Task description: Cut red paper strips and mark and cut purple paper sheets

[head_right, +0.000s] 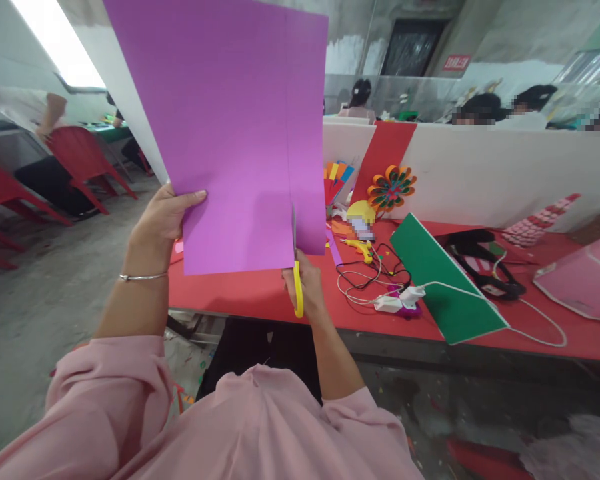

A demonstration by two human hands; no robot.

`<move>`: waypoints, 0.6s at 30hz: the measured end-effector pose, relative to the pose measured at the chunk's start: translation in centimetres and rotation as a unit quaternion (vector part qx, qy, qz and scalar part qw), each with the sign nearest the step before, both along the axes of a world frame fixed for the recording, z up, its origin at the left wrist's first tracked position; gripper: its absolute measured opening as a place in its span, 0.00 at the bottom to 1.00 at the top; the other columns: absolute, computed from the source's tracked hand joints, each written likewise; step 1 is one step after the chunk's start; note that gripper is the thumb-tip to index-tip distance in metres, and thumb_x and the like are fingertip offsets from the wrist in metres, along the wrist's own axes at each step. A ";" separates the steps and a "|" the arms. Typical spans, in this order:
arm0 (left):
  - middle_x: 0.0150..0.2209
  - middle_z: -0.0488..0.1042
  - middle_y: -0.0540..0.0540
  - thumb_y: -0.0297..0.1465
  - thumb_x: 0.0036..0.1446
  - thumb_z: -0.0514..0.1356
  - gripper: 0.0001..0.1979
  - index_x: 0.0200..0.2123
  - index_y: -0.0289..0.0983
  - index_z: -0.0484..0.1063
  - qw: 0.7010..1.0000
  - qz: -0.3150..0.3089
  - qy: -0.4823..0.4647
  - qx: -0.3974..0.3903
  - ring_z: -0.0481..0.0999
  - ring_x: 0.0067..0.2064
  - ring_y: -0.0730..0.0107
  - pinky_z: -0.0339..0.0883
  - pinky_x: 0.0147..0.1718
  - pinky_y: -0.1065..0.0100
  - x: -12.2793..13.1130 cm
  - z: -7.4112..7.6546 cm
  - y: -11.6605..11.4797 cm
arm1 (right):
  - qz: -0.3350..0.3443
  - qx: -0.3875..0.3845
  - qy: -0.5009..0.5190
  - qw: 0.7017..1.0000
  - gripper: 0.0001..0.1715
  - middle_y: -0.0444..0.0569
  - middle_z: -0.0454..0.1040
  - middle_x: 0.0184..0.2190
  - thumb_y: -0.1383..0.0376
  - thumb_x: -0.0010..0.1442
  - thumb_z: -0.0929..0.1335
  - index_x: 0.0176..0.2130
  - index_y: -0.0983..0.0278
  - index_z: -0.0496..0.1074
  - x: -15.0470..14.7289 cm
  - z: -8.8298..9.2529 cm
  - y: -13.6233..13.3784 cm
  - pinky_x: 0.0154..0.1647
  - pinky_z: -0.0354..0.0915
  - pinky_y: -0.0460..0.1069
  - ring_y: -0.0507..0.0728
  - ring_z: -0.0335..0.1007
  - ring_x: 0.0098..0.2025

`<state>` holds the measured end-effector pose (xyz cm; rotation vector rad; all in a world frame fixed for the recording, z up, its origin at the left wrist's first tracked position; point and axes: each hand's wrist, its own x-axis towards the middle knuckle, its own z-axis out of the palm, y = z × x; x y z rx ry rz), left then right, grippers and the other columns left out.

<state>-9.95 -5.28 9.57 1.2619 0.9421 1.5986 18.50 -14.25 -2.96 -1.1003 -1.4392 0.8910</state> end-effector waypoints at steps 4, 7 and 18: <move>0.37 0.85 0.46 0.27 0.45 0.75 0.17 0.41 0.40 0.81 1.000 0.008 0.006 -0.011 0.88 0.44 0.50 0.84 0.45 0.57 0.1 0.0 -0.3 | 0.002 -0.001 0.002 1.000 0.22 0.41 0.72 0.23 0.45 0.66 0.69 0.41 0.61 0.73 -0.1 -0.1 0.0 0.21 0.63 0.46 0.51 0.68 0.20; 0.37 0.85 0.46 0.27 0.45 0.75 0.16 0.40 0.40 0.81 1.000 0.011 0.013 -0.019 0.88 0.45 0.50 0.84 0.46 0.57 0.2 0.0 -0.3 | 0.003 -0.001 0.010 1.000 0.22 0.41 0.72 0.24 0.45 0.66 0.69 0.42 0.61 0.73 -0.1 -0.3 0.0 0.21 0.63 0.45 0.51 0.68 0.20; 0.32 0.84 0.45 0.26 0.42 0.75 0.16 0.37 0.40 0.81 0.999 -0.022 -0.022 -0.024 0.87 0.36 0.52 0.84 0.36 0.59 0.6 0.0 -0.2 | -0.006 -0.005 -0.013 1.000 0.22 0.41 0.71 0.24 0.45 0.65 0.68 0.44 0.60 0.72 0.0 -0.9 -0.2 0.21 0.63 0.46 0.52 0.68 0.21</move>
